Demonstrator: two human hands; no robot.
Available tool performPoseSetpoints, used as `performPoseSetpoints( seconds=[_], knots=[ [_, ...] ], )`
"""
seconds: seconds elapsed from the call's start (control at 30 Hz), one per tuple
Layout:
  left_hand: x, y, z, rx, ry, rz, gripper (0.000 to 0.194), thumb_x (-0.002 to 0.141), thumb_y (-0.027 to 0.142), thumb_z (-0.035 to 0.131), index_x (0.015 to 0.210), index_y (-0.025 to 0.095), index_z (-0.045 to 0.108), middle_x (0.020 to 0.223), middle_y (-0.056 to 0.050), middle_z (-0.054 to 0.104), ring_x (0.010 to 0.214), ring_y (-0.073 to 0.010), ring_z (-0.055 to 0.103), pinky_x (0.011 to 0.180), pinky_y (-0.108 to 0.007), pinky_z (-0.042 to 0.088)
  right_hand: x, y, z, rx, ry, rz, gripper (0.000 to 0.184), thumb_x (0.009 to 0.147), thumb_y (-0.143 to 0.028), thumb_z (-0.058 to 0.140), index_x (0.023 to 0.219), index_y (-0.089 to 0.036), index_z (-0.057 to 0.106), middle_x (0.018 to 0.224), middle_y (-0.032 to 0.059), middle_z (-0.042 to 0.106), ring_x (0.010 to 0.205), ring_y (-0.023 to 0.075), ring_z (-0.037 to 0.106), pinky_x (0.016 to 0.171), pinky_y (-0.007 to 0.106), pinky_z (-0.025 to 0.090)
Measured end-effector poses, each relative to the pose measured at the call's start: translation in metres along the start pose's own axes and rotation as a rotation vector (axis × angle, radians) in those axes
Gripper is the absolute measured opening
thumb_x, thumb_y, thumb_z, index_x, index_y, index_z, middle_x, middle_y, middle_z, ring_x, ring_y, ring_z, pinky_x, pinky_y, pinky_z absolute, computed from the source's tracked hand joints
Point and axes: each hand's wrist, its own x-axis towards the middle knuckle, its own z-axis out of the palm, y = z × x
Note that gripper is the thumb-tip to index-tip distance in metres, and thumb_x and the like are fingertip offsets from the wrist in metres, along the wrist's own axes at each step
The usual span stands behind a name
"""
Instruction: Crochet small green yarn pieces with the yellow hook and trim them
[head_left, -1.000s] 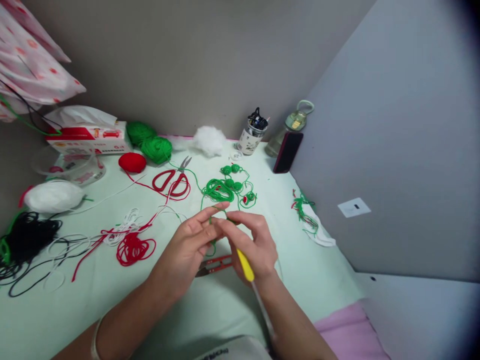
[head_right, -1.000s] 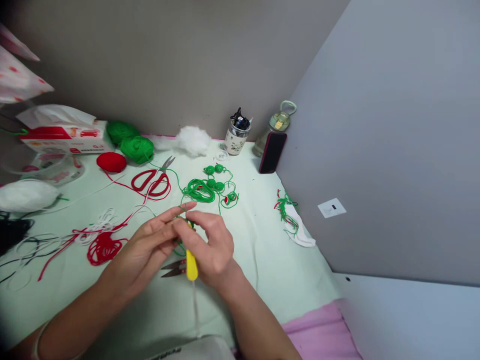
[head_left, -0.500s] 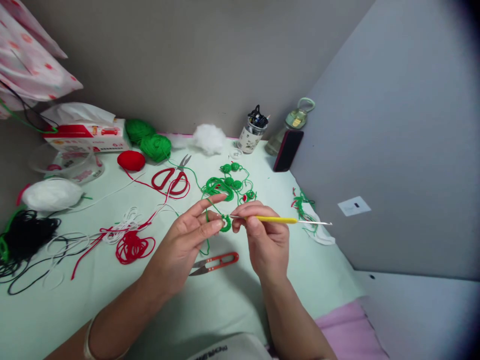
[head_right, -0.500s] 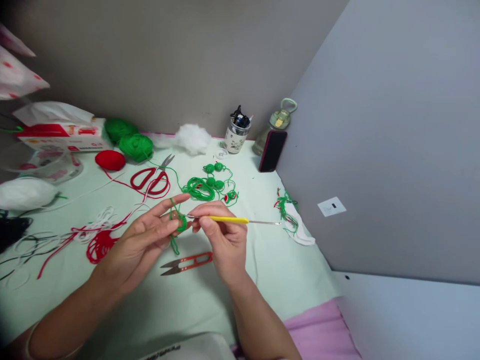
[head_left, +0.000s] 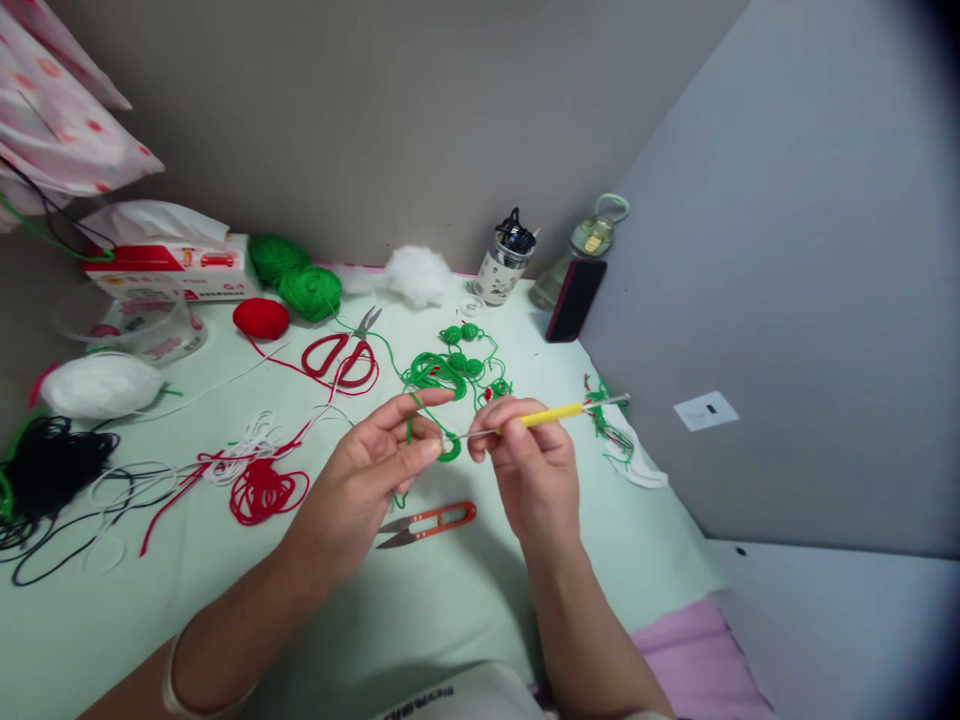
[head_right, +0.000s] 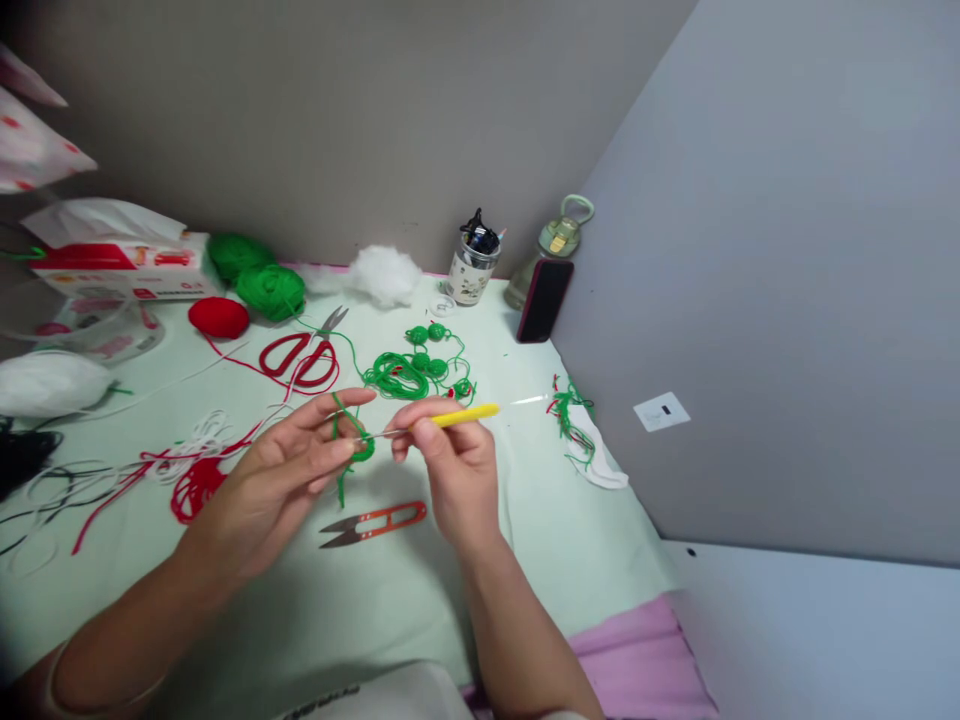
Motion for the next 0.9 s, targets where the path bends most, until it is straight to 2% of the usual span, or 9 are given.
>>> performPoseSetpoints(
  seconds=[0.13, 0.3, 0.47, 0.53, 0.6, 0.67, 0.77, 0.83, 0.9],
  knots=[
    [0.0, -0.005, 0.0, 0.095, 0.03, 0.044, 0.036, 0.081, 0.025, 0.079, 0.117, 0.027, 0.073, 0.084, 0.001, 0.063, 0.082, -0.0142, 0.056, 0.075, -0.024, 0.043, -0.002, 0.001, 0.004, -0.172, -0.002, -0.107, 0.012, 0.093, -0.03, 0.065, 0.09, -0.023, 0.075, 0.086, 0.0048, 0.071, 0.083, 0.0189, 0.065, 0.072, 0.034, 0.054],
    [0.001, -0.001, 0.0, 0.079, 0.019, -0.015, 0.032, 0.083, 0.029, 0.077, 0.115, 0.026, 0.075, 0.077, 0.002, 0.059, 0.069, -0.0115, 0.046, 0.065, -0.023, 0.038, -0.002, -0.002, 0.0, -0.04, 0.002, -0.01, 0.018, 0.097, -0.034, 0.058, 0.088, -0.022, 0.068, 0.08, 0.0032, 0.069, 0.063, 0.0144, 0.062, 0.059, 0.03, 0.054],
    [-0.001, -0.001, 0.002, 0.032, 0.084, 0.025, 0.041, 0.082, 0.025, 0.078, 0.123, 0.027, 0.071, 0.077, 0.003, 0.058, 0.068, -0.01, 0.045, 0.065, -0.02, 0.039, -0.016, -0.003, 0.002, -0.651, -0.102, -0.412, 0.024, 0.095, -0.016, 0.057, 0.108, -0.03, 0.072, 0.101, 0.0056, 0.073, 0.09, 0.0204, 0.069, 0.077, 0.036, 0.058],
    [0.0, -0.003, 0.002, -0.06, 0.069, -0.043, 0.042, 0.081, 0.024, 0.078, 0.123, 0.025, 0.071, 0.073, 0.003, 0.057, 0.063, -0.0087, 0.044, 0.064, -0.02, 0.04, -0.02, -0.002, 0.003, -0.829, -0.147, -0.517, 0.032, 0.092, -0.012, 0.06, 0.112, -0.034, 0.073, 0.109, 0.0051, 0.072, 0.099, 0.0214, 0.069, 0.084, 0.037, 0.057],
    [0.001, -0.003, 0.002, -0.162, 0.041, -0.144, 0.038, 0.081, 0.023, 0.078, 0.119, 0.021, 0.072, 0.07, 0.004, 0.055, 0.06, -0.0076, 0.043, 0.069, -0.021, 0.045, -0.019, -0.001, 0.004, -0.791, -0.101, -0.515, 0.035, 0.093, -0.01, 0.059, 0.114, -0.034, 0.073, 0.108, 0.0051, 0.071, 0.099, 0.0206, 0.068, 0.083, 0.036, 0.057],
    [0.002, -0.004, 0.002, -0.201, 0.022, -0.186, 0.033, 0.083, 0.022, 0.077, 0.116, 0.019, 0.073, 0.069, 0.004, 0.055, 0.06, -0.0074, 0.044, 0.078, -0.024, 0.047, -0.014, -0.002, 0.003, -0.576, -0.007, -0.43, 0.029, 0.095, -0.012, 0.056, 0.109, -0.03, 0.073, 0.099, 0.0054, 0.071, 0.088, 0.0188, 0.067, 0.075, 0.035, 0.057],
    [0.002, -0.005, 0.001, -0.096, 0.042, -0.072, 0.035, 0.082, 0.022, 0.078, 0.117, 0.022, 0.073, 0.074, 0.003, 0.059, 0.069, -0.0095, 0.051, 0.079, -0.023, 0.045, -0.008, -0.002, 0.003, -0.245, 0.056, -0.221, 0.021, 0.099, -0.022, 0.052, 0.096, -0.025, 0.072, 0.085, 0.0039, 0.068, 0.064, 0.0147, 0.061, 0.056, 0.031, 0.053],
    [0.0, -0.007, 0.002, 0.001, 0.069, 0.021, 0.04, 0.082, 0.022, 0.079, 0.121, 0.025, 0.071, 0.078, 0.003, 0.062, 0.078, -0.0112, 0.054, 0.079, -0.022, 0.044, -0.008, 0.001, 0.004, -0.303, 0.032, -0.198, 0.019, 0.098, -0.025, 0.055, 0.095, -0.025, 0.074, 0.086, 0.0044, 0.067, 0.066, 0.0152, 0.062, 0.057, 0.031, 0.053],
    [-0.001, -0.01, 0.003, 0.019, 0.077, 0.036, 0.045, 0.083, 0.023, 0.079, 0.126, 0.027, 0.069, 0.082, 0.002, 0.064, 0.083, -0.0123, 0.056, 0.083, -0.023, 0.044, -0.012, 0.006, 0.006, -0.562, 0.006, -0.331, 0.02, 0.095, -0.019, 0.059, 0.101, -0.028, 0.076, 0.094, 0.006, 0.068, 0.079, 0.0183, 0.065, 0.068, 0.035, 0.055]
  ],
)
